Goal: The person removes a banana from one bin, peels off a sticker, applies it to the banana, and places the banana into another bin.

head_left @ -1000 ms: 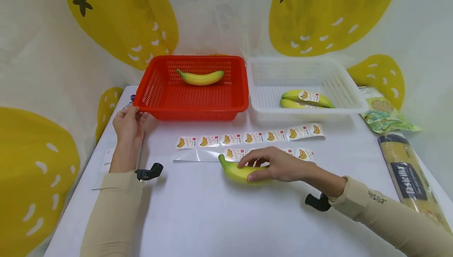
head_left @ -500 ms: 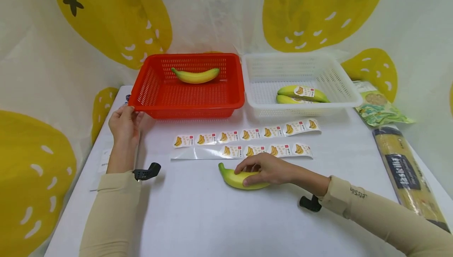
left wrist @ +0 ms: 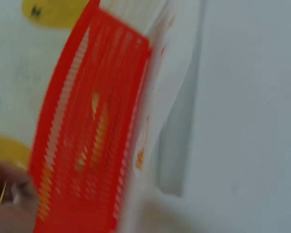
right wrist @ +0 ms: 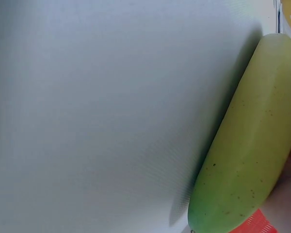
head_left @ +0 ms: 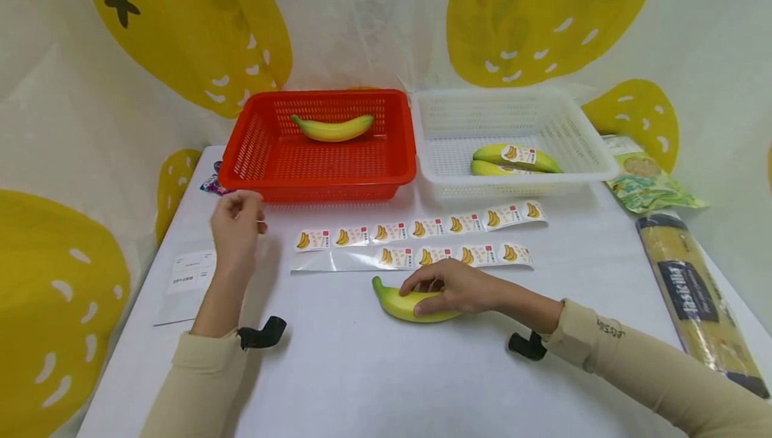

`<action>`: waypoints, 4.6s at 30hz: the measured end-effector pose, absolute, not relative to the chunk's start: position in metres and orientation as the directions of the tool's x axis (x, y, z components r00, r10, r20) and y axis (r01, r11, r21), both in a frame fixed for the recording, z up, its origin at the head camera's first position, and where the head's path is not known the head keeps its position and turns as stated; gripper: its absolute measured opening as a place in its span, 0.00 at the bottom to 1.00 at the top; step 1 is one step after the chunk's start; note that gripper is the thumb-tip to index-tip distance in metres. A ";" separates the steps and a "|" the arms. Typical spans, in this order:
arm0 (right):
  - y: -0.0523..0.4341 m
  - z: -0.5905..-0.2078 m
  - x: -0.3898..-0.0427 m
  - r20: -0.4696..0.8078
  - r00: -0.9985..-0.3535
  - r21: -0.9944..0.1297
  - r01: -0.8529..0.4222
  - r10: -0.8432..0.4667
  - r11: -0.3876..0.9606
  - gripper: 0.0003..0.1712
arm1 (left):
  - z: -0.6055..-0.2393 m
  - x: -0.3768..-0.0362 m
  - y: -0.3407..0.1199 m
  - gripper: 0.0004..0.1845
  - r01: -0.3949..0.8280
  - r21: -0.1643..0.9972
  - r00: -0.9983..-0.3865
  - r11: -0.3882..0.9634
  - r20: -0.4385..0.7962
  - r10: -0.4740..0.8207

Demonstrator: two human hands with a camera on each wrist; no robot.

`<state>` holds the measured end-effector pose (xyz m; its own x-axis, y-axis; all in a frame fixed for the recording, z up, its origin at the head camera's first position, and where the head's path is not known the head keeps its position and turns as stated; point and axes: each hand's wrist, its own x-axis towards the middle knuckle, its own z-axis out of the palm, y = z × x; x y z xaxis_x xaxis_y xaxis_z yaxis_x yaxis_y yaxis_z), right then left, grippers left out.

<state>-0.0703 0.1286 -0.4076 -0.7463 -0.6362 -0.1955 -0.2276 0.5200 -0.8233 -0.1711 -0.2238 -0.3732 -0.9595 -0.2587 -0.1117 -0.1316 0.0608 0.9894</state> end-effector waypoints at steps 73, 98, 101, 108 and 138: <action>0.115 -0.371 -0.122 0.122 -0.866 -0.751 -0.400 -0.485 0.525 0.10 | -0.374 -0.147 -0.119 0.09 0.431 0.770 -0.795 0.471 0.076 0.602; 0.111 -0.383 -0.121 0.141 -0.895 -0.794 -0.357 -0.423 0.492 0.02 | -0.385 -0.149 -0.122 0.08 0.340 0.746 -0.841 0.573 -0.032 0.541; 0.112 -0.382 -0.120 0.112 -0.905 -0.817 -0.320 -0.411 0.481 0.04 | -0.387 -0.150 -0.122 0.08 0.328 0.750 -0.846 0.575 -0.036 0.531; 0.118 -0.381 -0.122 0.072 -0.933 -0.888 -0.221 -0.352 0.403 0.05 | -0.388 -0.150 -0.121 0.07 0.302 0.746 -0.865 0.594 -0.047 0.499; 0.132 -0.380 -0.123 0.030 -0.976 -1.000 -0.030 -0.218 -0.004 0.05 | -0.406 -0.151 -0.139 0.05 0.337 0.598 -0.913 0.727 0.018 0.408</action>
<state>-0.1226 0.1324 -0.3803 -0.9755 -0.2179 0.0296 -0.0296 -0.0036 -0.9996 -0.1509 -0.1395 -0.4059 -0.9126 0.4084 0.0177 0.3371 0.7274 0.5977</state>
